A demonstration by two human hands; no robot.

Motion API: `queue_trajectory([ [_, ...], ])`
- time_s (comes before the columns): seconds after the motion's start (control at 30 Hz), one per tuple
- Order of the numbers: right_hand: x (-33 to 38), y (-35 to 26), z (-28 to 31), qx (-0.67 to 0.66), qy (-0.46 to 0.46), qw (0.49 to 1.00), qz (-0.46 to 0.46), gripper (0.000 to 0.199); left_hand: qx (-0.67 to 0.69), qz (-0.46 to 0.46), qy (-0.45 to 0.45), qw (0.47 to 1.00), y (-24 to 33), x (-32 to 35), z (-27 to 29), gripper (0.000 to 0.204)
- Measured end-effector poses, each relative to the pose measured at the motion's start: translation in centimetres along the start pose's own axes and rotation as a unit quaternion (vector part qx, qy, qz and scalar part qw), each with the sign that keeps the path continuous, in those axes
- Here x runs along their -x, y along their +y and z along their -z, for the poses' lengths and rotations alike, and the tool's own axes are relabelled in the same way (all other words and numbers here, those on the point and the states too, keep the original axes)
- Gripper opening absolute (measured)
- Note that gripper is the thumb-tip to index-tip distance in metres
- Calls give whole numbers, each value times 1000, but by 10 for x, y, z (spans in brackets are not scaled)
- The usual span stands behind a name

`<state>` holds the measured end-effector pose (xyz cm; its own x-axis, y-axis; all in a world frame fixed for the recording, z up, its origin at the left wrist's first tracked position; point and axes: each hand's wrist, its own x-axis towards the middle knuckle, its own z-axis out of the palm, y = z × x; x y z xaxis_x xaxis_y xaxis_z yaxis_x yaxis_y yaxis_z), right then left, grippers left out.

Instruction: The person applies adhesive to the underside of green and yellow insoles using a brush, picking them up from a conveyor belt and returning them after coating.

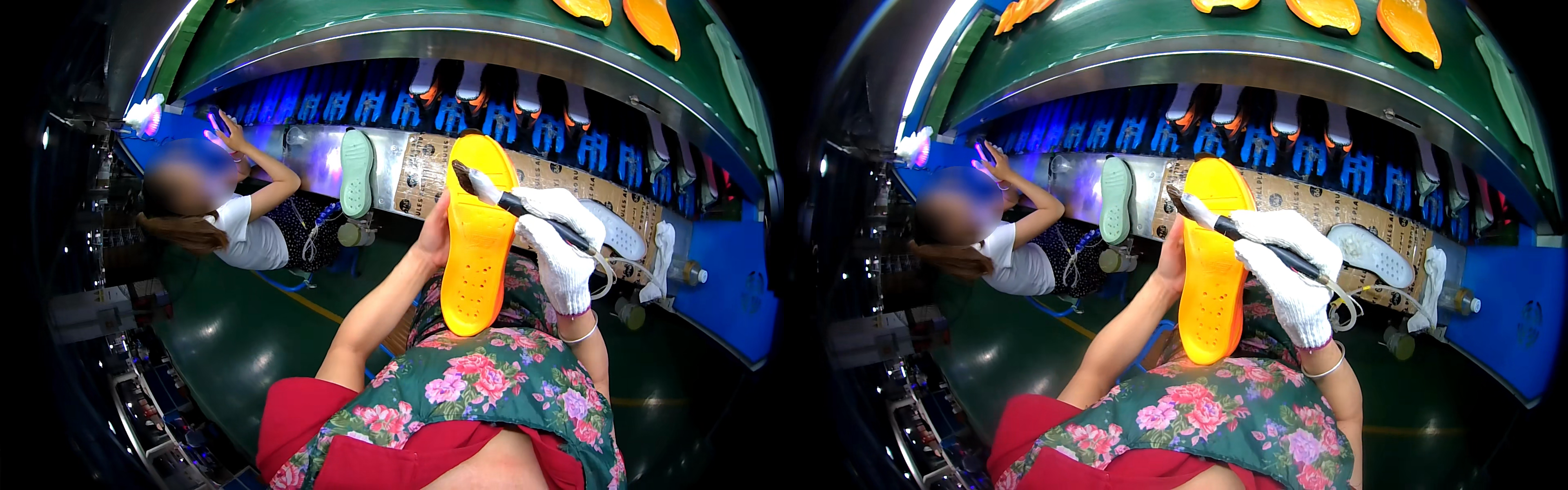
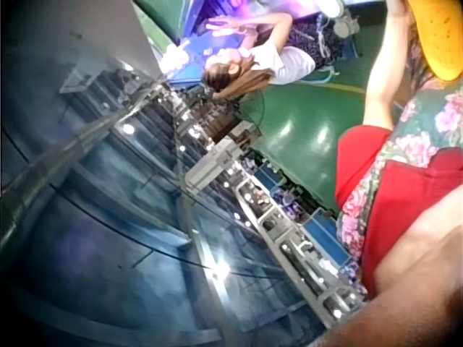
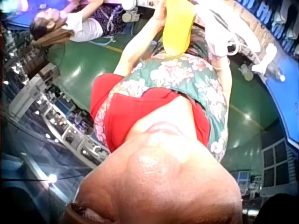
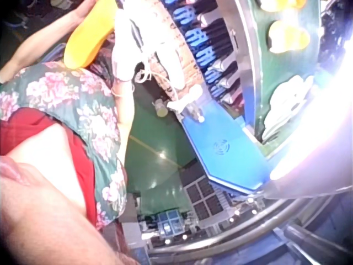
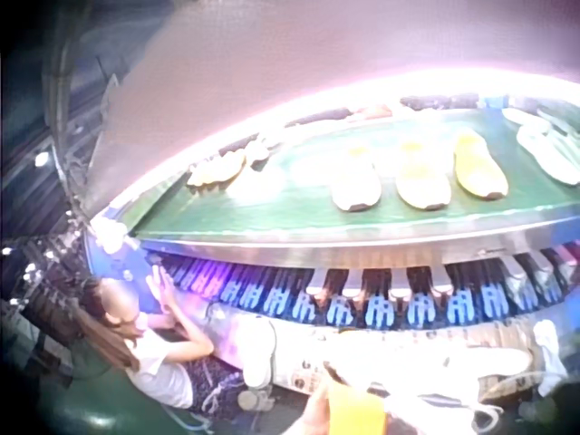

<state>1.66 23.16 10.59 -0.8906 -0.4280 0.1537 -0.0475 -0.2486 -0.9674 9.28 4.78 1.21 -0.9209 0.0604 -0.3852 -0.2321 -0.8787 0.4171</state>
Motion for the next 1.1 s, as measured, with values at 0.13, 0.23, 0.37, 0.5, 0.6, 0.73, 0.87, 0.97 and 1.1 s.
queue_trajectory([
  [0.13, -5, 1, 1, 58, -6, 998, 31, 25, 137, 86, -93, 982, -13, 19, -7, 98],
  [0.23, -12, 1, -1, 109, -41, 987, 107, 24, 96, 79, -179, 976, -5, 22, -4, 112],
  [0.37, -23, 11, -6, 126, -48, 978, 158, 22, 130, 42, -43, 990, 11, 23, -38, 112],
  [0.5, -31, 7, -12, 111, -24, 983, 144, 19, 168, -15, -185, 968, 9, 19, -49, 98],
  [0.6, -41, 6, -10, 120, -28, 978, 165, 20, 98, -13, -87, 991, 5, 19, -48, 108],
  [0.73, -56, 0, -11, 212, -27, 940, 268, 23, 134, -18, -96, 986, -4, 19, -44, 104],
  [0.87, -47, 7, -21, 330, -29, 884, 330, 27, -103, -107, 54, 988, -7, 17, -37, 91],
  [0.97, -31, 15, -34, 316, -57, 893, 315, 22, -150, -96, 22, 984, -5, 16, -28, 92],
  [1.1, -25, 7, -33, 179, -104, 952, 227, 22, -93, -164, 15, 982, 3, 15, -27, 89],
])
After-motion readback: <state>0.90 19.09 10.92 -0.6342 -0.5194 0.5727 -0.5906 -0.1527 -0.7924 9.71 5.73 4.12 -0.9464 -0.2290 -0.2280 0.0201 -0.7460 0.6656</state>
